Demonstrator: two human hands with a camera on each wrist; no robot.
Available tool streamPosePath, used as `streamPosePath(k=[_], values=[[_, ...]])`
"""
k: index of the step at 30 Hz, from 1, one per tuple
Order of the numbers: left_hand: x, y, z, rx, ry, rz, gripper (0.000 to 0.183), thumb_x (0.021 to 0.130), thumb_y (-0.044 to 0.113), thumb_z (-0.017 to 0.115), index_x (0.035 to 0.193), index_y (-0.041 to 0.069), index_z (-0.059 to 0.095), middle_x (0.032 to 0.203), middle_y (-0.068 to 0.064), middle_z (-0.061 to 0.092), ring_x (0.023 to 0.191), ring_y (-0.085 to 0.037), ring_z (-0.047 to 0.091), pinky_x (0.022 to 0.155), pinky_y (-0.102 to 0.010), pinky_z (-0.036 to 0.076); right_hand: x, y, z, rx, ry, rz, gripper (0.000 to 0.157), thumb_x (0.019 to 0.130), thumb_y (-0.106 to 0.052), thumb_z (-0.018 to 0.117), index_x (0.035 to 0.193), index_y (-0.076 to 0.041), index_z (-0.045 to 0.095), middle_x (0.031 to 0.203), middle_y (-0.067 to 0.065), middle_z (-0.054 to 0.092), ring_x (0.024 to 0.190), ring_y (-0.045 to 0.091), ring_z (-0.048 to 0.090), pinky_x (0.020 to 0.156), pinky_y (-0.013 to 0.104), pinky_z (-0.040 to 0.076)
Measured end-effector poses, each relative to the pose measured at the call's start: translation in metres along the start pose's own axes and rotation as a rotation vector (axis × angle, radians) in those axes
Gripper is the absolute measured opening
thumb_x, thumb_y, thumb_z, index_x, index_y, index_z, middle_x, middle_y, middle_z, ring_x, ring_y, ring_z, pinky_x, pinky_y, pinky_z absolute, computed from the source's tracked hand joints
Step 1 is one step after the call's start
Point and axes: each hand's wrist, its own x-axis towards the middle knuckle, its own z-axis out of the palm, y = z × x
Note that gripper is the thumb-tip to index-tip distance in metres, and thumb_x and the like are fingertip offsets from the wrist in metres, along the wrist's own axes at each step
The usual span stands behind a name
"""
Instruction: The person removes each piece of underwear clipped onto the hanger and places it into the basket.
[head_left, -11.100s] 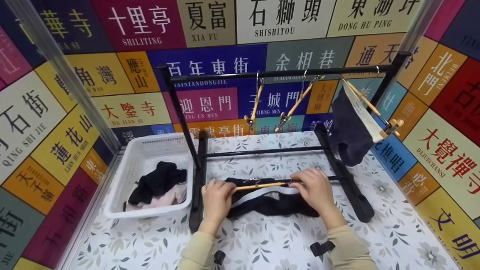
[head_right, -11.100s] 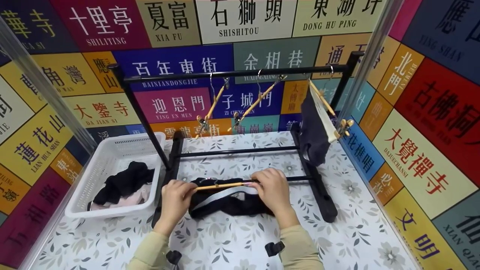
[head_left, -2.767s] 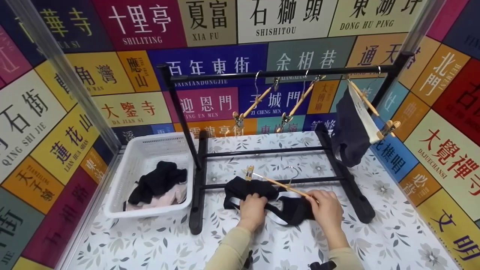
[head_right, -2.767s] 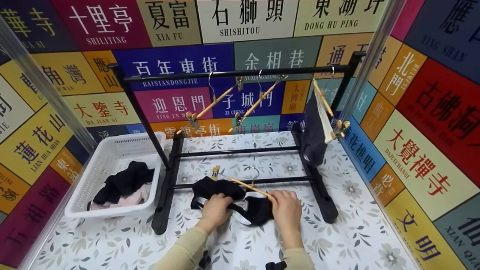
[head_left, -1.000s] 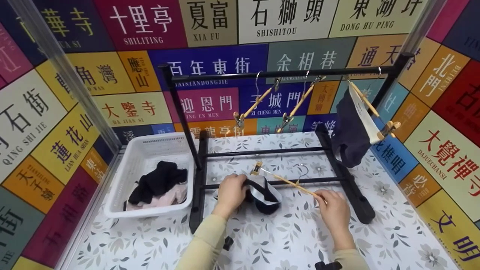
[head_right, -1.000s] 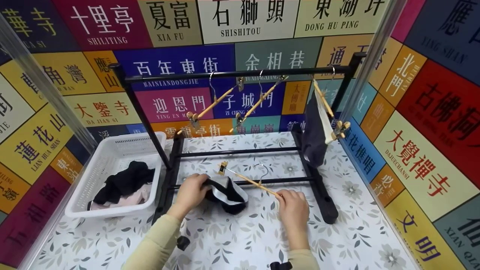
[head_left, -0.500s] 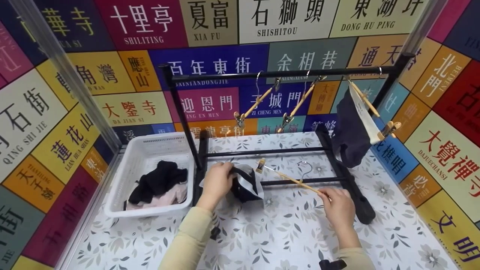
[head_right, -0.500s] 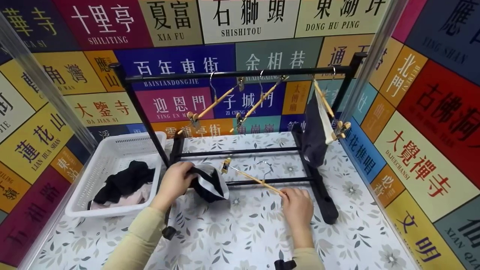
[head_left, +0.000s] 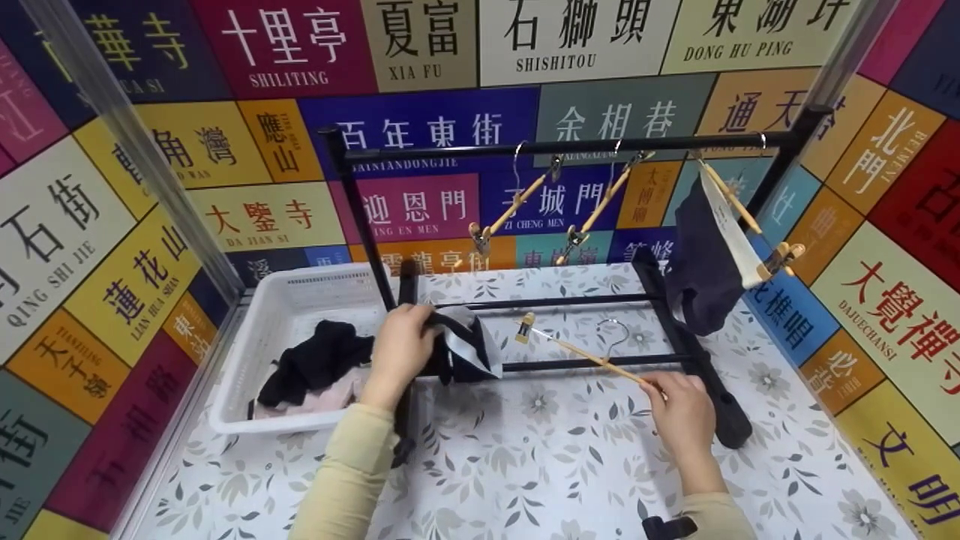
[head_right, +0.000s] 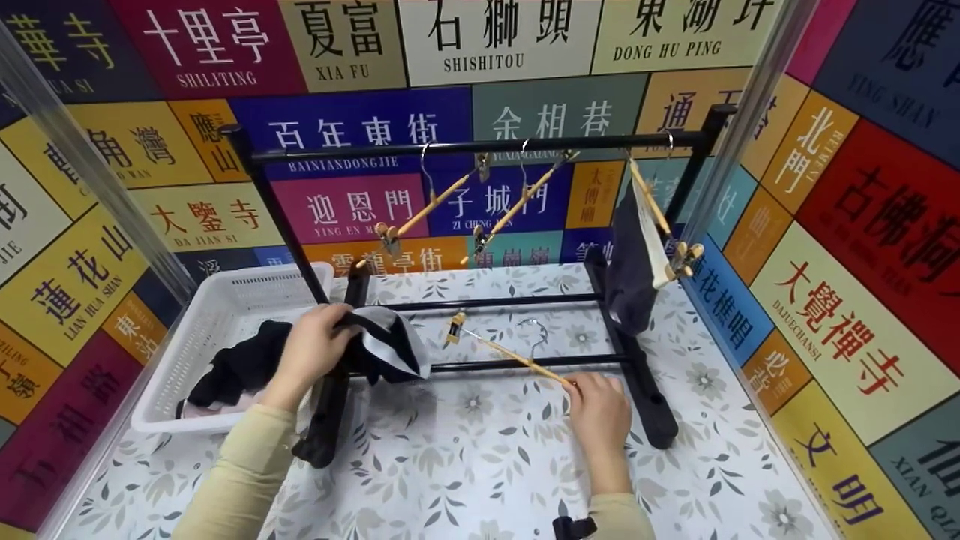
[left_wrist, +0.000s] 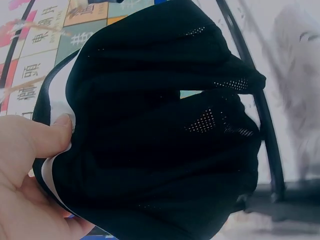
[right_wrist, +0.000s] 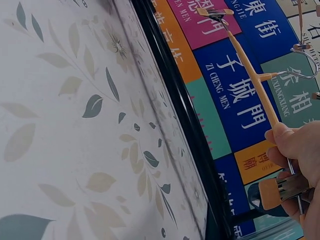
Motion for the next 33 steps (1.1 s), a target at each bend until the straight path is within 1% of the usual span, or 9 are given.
streamPosePath(k=[5, 10, 15, 18, 22, 27, 33], values=[[0.004, -0.010, -0.019, -0.011, 0.026, -0.025, 0.016, 0.084, 0.009, 0.076, 0.098, 0.006, 0.070, 0.090, -0.016, 0.068, 0.083, -0.037, 0.065, 0.076, -0.051, 0.051, 0.004, 0.001, -0.002, -0.008, 0.010, -0.018, 0.014, 0.078, -0.008, 0.082, 0.090, -0.010, 0.075, 0.083, 0.009, 0.069, 0.079, 0.037, 0.056, 0.070, 0.047, 0.043], [0.005, -0.022, -0.040, -0.016, 0.063, -0.041, 0.013, 0.086, 0.008, 0.075, 0.097, 0.005, 0.070, 0.092, -0.016, 0.069, 0.085, -0.037, 0.065, 0.078, -0.050, 0.051, 0.009, 0.001, -0.006, -0.021, 0.001, -0.012, 0.013, 0.079, -0.009, 0.081, 0.090, -0.010, 0.074, 0.084, 0.008, 0.069, 0.080, 0.037, 0.056, 0.071, 0.048, 0.043], [0.005, -0.034, -0.058, -0.025, 0.086, -0.076, 0.016, 0.085, 0.006, 0.075, 0.100, 0.002, 0.071, 0.095, -0.019, 0.069, 0.089, -0.039, 0.064, 0.082, -0.052, 0.049, 0.013, 0.001, -0.010, -0.034, -0.002, -0.008, 0.014, 0.080, -0.010, 0.081, 0.092, -0.008, 0.075, 0.083, 0.009, 0.068, 0.079, 0.037, 0.056, 0.070, 0.048, 0.043], [0.004, -0.041, -0.067, -0.020, 0.110, -0.093, 0.017, 0.084, 0.005, 0.075, 0.099, 0.001, 0.070, 0.094, -0.021, 0.068, 0.089, -0.041, 0.063, 0.083, -0.054, 0.049, 0.015, 0.001, -0.012, -0.035, -0.002, 0.002, 0.014, 0.081, -0.011, 0.081, 0.093, -0.009, 0.075, 0.084, 0.008, 0.068, 0.080, 0.036, 0.056, 0.070, 0.048, 0.043], [0.002, -0.052, -0.078, -0.006, 0.152, -0.099, 0.015, 0.083, 0.003, 0.075, 0.097, 0.000, 0.069, 0.091, -0.022, 0.067, 0.088, -0.043, 0.063, 0.081, -0.055, 0.048, 0.017, 0.001, -0.014, -0.032, -0.005, 0.018, 0.013, 0.082, -0.011, 0.080, 0.094, -0.010, 0.075, 0.087, 0.008, 0.069, 0.081, 0.035, 0.055, 0.069, 0.050, 0.044], [-0.001, -0.067, -0.088, 0.025, 0.181, -0.116, 0.015, 0.083, 0.000, 0.073, 0.097, -0.002, 0.067, 0.091, -0.024, 0.066, 0.088, -0.045, 0.061, 0.081, -0.056, 0.046, 0.021, 0.002, -0.016, -0.034, -0.011, 0.028, 0.011, 0.084, -0.011, 0.078, 0.094, -0.010, 0.073, 0.088, 0.009, 0.068, 0.082, 0.035, 0.055, 0.069, 0.051, 0.043], [-0.008, -0.088, -0.094, 0.066, 0.199, -0.196, 0.017, 0.083, -0.001, 0.071, 0.100, -0.003, 0.067, 0.093, -0.026, 0.066, 0.090, -0.047, 0.060, 0.082, -0.057, 0.045, 0.027, 0.003, -0.020, -0.031, -0.020, 0.039, 0.010, 0.086, -0.013, 0.077, 0.095, -0.009, 0.073, 0.089, 0.010, 0.068, 0.085, 0.037, 0.055, 0.073, 0.052, 0.043]])
